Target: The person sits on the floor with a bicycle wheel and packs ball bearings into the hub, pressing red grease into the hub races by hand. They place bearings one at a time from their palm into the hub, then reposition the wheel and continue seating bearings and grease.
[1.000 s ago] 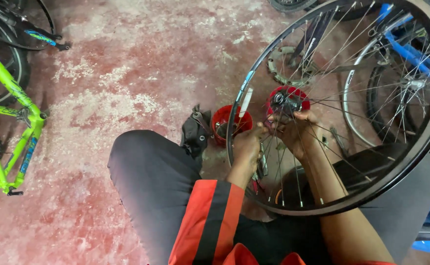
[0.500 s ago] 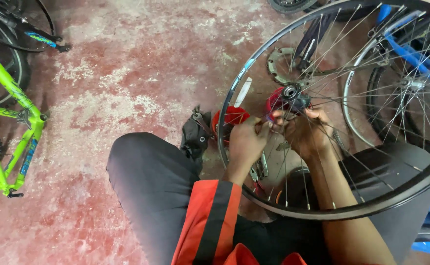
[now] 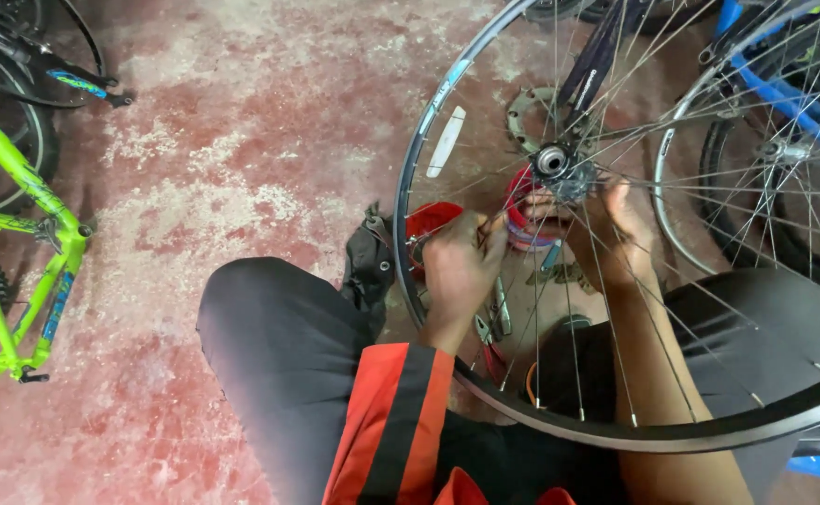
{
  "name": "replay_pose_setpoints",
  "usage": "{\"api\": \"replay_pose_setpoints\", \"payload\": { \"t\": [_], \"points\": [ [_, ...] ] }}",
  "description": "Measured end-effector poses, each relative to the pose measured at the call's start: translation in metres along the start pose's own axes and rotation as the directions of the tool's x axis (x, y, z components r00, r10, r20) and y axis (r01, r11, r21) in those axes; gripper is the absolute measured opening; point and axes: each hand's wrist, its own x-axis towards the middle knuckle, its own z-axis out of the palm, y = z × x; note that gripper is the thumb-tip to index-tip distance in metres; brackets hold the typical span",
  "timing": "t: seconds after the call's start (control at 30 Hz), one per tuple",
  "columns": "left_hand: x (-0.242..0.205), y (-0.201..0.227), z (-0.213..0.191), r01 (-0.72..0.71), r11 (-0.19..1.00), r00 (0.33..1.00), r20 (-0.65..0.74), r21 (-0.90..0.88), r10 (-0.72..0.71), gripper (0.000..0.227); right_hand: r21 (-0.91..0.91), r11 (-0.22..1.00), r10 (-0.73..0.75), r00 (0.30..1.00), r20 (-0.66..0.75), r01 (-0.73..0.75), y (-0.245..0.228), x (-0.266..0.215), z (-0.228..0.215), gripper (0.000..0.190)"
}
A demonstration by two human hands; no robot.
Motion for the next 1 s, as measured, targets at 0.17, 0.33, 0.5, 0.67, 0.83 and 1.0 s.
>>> {"api": "replay_pose_setpoints", "payload": {
  "t": [0.17,0.33,0.5,0.67,0.83,1.0],
  "points": [
    [0.006,-0.008,0.007,0.013,1.000,0.999,-0.043,0.024,-0.011,0.019,-0.046,0.999,-0.020,0.995,-0.101,0.015,-0.013,0.012,-0.018,0.036],
    [0.028,-0.026,0.015,-0.036,0.994,0.994,-0.096,0.102,0.046,0.019,-0.577,0.801,-0.111,0.906,-0.409,-0.163,0.019,0.050,-0.145,0.060],
    [0.029,-0.046,0.027,0.089,0.983,0.993,-0.092,0.160,-0.075,0.015,-0.826,-0.155,-0.059,0.839,-0.541,-0.543,0.048,0.068,-0.241,0.057],
    [0.023,-0.065,0.032,0.153,0.975,0.987,-0.069,0.164,-0.143,0.012,-0.796,0.164,0.114,0.812,-0.572,-0.583,0.107,0.109,-0.274,0.046],
    [0.027,-0.085,0.030,0.261,0.937,0.965,-0.031,0.232,-0.261,0.010,-0.488,0.417,0.292,0.621,-0.727,-0.767,0.175,0.155,-0.306,0.018],
    [0.034,-0.086,0.021,0.380,0.898,0.917,0.033,0.223,-0.397,0.006,-0.223,0.572,0.494,0.549,-0.674,-0.789,0.192,0.170,-0.302,0.016]
  ]
}}
